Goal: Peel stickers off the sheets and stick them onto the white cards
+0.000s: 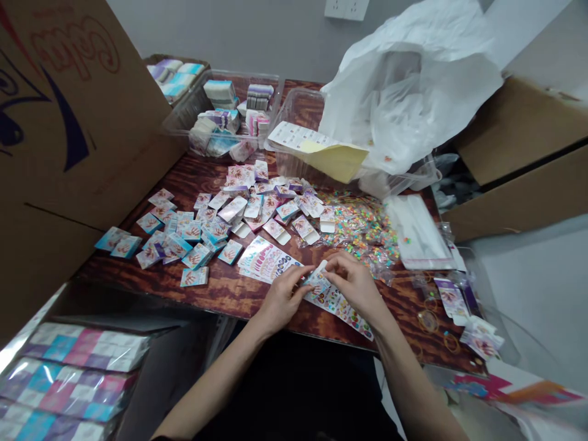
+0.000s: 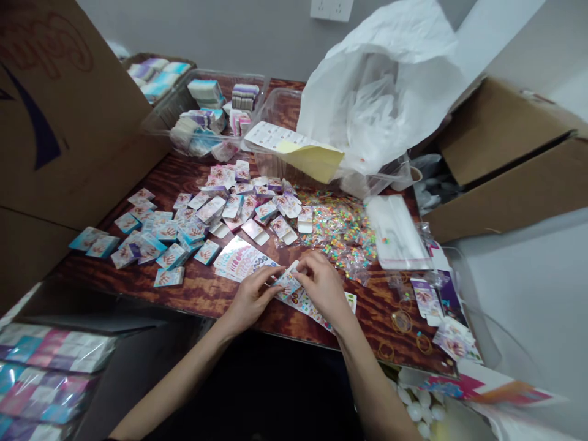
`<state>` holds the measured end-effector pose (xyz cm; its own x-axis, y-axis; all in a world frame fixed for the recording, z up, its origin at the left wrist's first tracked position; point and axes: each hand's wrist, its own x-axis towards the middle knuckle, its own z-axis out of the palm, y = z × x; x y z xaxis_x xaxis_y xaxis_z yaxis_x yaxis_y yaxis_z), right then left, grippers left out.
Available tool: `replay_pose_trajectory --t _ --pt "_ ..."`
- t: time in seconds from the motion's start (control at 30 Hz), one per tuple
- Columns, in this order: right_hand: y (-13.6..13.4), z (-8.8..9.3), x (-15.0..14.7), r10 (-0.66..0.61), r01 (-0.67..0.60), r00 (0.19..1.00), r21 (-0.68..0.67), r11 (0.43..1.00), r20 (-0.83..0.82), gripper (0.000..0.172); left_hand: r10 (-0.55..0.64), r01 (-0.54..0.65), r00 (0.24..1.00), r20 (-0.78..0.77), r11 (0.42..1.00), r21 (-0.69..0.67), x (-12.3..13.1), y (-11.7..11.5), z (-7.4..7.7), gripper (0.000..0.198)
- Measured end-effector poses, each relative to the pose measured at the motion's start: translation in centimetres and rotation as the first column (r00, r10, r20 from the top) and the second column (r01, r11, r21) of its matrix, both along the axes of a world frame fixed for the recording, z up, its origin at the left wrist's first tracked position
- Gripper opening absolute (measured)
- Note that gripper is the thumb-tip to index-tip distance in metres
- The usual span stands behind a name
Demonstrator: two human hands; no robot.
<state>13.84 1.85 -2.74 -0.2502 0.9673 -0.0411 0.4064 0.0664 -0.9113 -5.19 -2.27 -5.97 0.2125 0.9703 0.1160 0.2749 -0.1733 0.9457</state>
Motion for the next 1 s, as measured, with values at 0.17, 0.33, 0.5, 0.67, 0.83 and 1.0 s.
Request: replay_pose_trajectory --t 0.17,0.33,0.5,0.67,0.83,1.0 --pt "0.8 1.1 0.6 0.150 -0.149 0.989 -0.052 0.987 0.008 0.011 -0.003 0.003 1.000 -0.014 1.000 0.011 -0.5 0.4 0.1 0.023" --pt "0.9 1.2 0.2 0.234 -0.231 0.972 -0.082 0.969 0.022 0.012 -0.021 0.021 1.000 -0.018 1.000 0.009 -1.2 0.7 -0.2 0.021" --pt "0.6 0.9 -0.1 0.243 -0.242 0.970 -0.040 0.969 0.013 0.017 -0.057 0.057 0.998 -0.009 0.998 0.021 -1.6 0.8 -0.6 0.024" --pt "0.6 0.2 0.2 0.145 -0.156 0.982 -0.089 0.984 -0.124 0.013 -0.103 0.103 0.994 0.024 0.995 -0.016 -2.1 1.2 -0.1 0.023" --pt "0.3 0.8 -0.4 0.248 -0.250 0.968 -0.057 0.967 -0.047 0.015 -0.079 0.084 0.994 0.075 0.994 -0.070 -1.9 1.1 -0.4 0.019" --pt "1.0 0.7 -0.6 0.335 -0.329 0.933 -0.069 0.942 0.128 0.016 -0.013 0.036 0.991 0.131 0.984 -0.174 -0.6 -0.1 -1.2 0.035"
